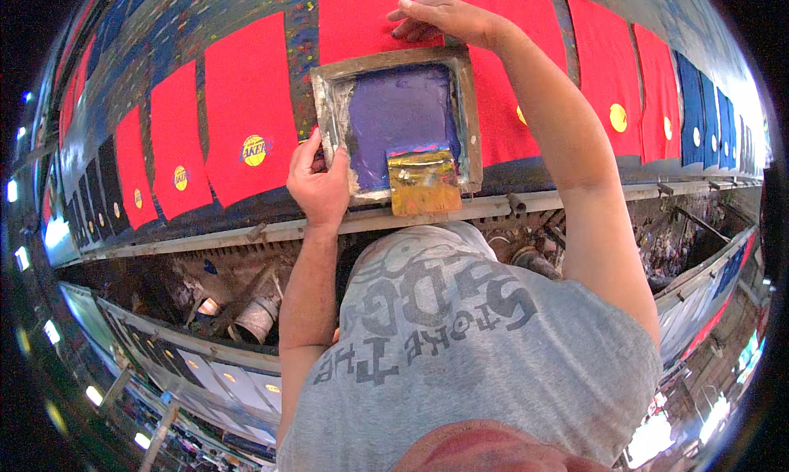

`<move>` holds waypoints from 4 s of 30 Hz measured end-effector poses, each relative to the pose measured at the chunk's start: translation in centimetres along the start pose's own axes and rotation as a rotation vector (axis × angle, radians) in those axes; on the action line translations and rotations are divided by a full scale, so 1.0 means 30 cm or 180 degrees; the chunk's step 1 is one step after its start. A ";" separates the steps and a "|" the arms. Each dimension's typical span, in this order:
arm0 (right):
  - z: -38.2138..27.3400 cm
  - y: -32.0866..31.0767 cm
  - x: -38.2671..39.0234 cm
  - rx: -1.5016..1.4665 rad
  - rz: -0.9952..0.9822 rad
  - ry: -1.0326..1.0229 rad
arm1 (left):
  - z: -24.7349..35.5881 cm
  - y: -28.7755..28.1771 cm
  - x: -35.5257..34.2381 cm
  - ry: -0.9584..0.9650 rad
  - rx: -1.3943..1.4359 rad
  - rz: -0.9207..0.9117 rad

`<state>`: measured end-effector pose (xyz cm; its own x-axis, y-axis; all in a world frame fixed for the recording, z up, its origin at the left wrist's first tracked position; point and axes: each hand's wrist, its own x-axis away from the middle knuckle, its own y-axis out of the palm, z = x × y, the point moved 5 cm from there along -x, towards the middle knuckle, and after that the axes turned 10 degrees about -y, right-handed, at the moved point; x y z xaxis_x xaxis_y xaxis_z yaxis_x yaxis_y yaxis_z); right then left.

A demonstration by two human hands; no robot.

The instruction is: The person uses a squeegee to apply purple ink through a screen-printing frame onto a series of red and blue shirts laid out on a table. The shirts feature a circular logo and are processed one at a time in sequence.

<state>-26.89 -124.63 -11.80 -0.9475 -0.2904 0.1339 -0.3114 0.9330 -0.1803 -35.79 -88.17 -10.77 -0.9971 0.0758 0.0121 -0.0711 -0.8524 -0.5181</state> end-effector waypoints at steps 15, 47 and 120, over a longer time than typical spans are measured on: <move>0.080 -0.043 0.000 -0.0830 -0.0091 0.0404 | 0.042 -0.079 0.081 0.0472 0.0254 0.0234; -0.066 -0.001 0.774 0.4516 0.2304 0.0300 | -0.209 -0.876 -0.081 -0.0298 0.1974 0.1118; -0.090 0.180 1.382 0.2551 0.1491 -0.0773 | 0.271 0.676 0.287 -0.0912 0.1766 -0.0659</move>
<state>-67.67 -131.06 -4.60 -0.9496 -0.0450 -0.3104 0.2310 0.5689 -0.7893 -46.07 -109.02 -14.21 -0.9239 0.1916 0.3312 -0.1903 -0.9810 0.0365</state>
